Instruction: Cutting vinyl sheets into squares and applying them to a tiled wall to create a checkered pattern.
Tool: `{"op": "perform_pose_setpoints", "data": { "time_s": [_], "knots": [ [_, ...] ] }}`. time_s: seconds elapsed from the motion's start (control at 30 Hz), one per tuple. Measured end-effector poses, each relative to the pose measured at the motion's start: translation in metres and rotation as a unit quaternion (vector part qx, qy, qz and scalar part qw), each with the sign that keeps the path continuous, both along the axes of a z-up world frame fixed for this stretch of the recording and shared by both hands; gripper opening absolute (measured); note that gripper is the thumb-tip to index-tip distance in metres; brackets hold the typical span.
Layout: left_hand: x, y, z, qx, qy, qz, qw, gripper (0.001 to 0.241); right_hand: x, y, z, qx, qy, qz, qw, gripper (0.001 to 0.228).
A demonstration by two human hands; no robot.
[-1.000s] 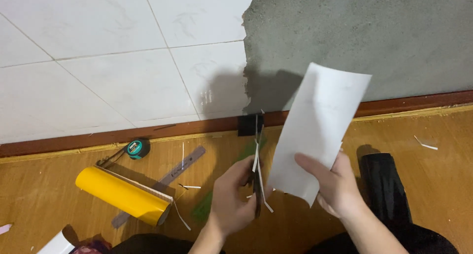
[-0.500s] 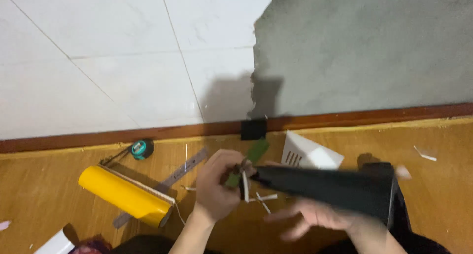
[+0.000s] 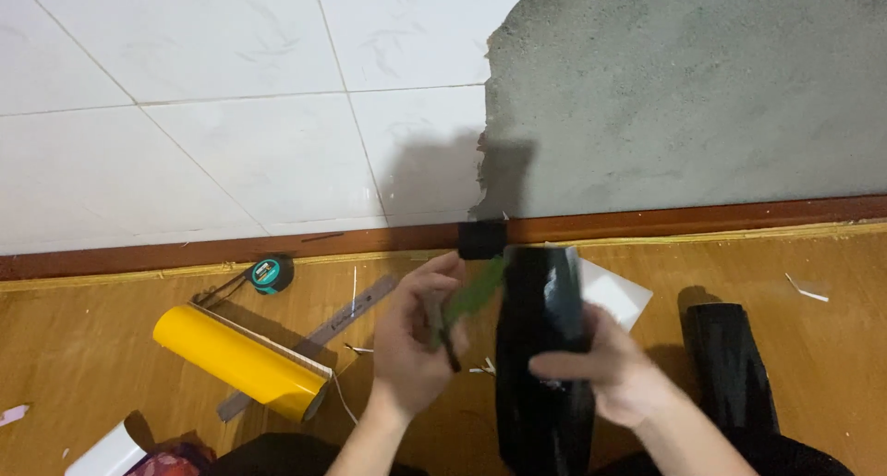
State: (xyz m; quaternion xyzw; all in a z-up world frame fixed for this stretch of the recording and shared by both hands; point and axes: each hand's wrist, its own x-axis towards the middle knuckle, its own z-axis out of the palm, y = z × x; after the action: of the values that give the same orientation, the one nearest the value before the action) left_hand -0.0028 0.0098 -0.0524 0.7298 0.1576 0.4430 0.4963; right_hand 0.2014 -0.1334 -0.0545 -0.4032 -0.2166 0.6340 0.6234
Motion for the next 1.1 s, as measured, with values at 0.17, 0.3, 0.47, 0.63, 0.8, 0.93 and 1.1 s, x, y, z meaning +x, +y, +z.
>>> {"op": "perform_pose_setpoints", "data": {
  "time_s": [0.17,0.3,0.47,0.63,0.8,0.93,1.1],
  "knots": [
    [0.001,-0.028,-0.004,-0.288,0.038,-0.154,0.944,0.043,0.016,-0.006,0.010,0.076,-0.096,-0.183,0.975,0.034],
    [0.016,-0.041,-0.006,-0.264,0.054,-0.104,0.957,0.033,0.024,-0.009,0.003,0.084,-0.074,-0.241,0.964,0.044],
    [0.022,-0.043,0.006,-0.147,0.071,0.031,0.986,0.027,0.036,-0.016,-0.035,-0.030,0.051,-0.234,0.970,0.044],
    [0.015,-0.037,0.005,-0.201,0.053,-0.043,0.977,0.031,0.026,-0.010,0.017,0.111,-0.008,-0.186,0.976,0.028],
    [-0.003,-0.022,0.015,-0.106,0.122,-0.139,0.977,0.061,0.061,-0.031,0.018,0.223,-0.015,-0.232,0.947,0.032],
    [-0.006,-0.017,0.018,-0.044,0.216,-0.210,0.952,0.052,0.079,-0.041,-0.002,0.196,0.004,-0.273,0.942,0.031],
    [-0.004,-0.015,0.015,-0.086,0.237,-0.268,0.930,0.057,0.078,-0.040,-0.004,0.253,0.045,-0.222,0.941,0.032]
  ]
}}
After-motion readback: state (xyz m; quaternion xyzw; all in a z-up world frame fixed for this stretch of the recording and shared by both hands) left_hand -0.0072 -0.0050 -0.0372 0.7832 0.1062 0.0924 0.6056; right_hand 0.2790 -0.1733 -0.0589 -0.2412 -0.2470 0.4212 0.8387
